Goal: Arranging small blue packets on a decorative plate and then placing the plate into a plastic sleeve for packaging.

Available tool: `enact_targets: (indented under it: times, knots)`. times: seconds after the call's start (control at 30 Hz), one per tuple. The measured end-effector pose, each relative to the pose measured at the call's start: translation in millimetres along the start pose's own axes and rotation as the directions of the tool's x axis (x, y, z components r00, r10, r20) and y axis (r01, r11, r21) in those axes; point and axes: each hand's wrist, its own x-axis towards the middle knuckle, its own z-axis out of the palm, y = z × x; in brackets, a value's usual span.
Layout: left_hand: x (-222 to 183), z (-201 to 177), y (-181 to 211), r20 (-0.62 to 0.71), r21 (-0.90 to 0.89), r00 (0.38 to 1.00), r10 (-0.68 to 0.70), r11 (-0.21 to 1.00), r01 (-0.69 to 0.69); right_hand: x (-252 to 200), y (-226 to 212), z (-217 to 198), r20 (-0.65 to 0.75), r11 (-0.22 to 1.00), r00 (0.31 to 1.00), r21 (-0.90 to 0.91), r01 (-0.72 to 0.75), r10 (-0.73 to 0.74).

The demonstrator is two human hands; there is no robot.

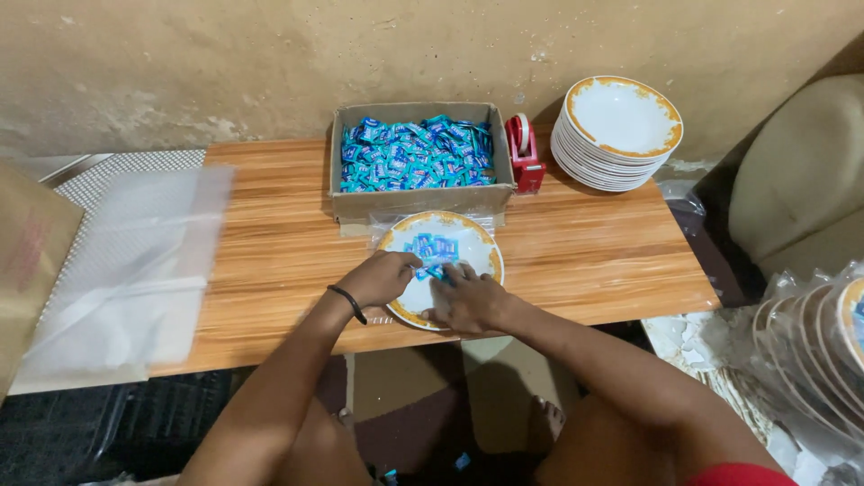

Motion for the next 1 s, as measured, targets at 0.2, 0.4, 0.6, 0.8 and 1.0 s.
enact_targets:
  times: [0.2,0.4,0.6,0.8,1.0]
  knots:
    - [-14,-13,0,0.002,-0.030,1.000,-0.028,0.999,0.028,-28,-30,-16,0.072,0.998,0.996,-0.038,-0.048,0.051]
    - [-2,-6,-14,0.031,-0.067,0.998,-0.055,0.996,0.057,-10,-16,6,0.120,0.999,0.993,-0.032,-0.012,0.016]
    - [-2,-9,-8,0.050,-0.060,0.997,-0.052,0.997,0.055,-4,0,-14,-0.026,0.997,0.997,0.035,-0.076,0.077]
    - [12,-1,-25,0.071,-0.062,0.997,-0.025,0.998,0.029,-11,-11,1,0.087,0.995,0.992,-0.054,-0.087,0.091]
    - [12,-6,-22,0.100,-0.095,0.995,-0.029,0.995,0.038,3,4,-13,-0.065,0.998,0.998,0.055,-0.017,0.021]
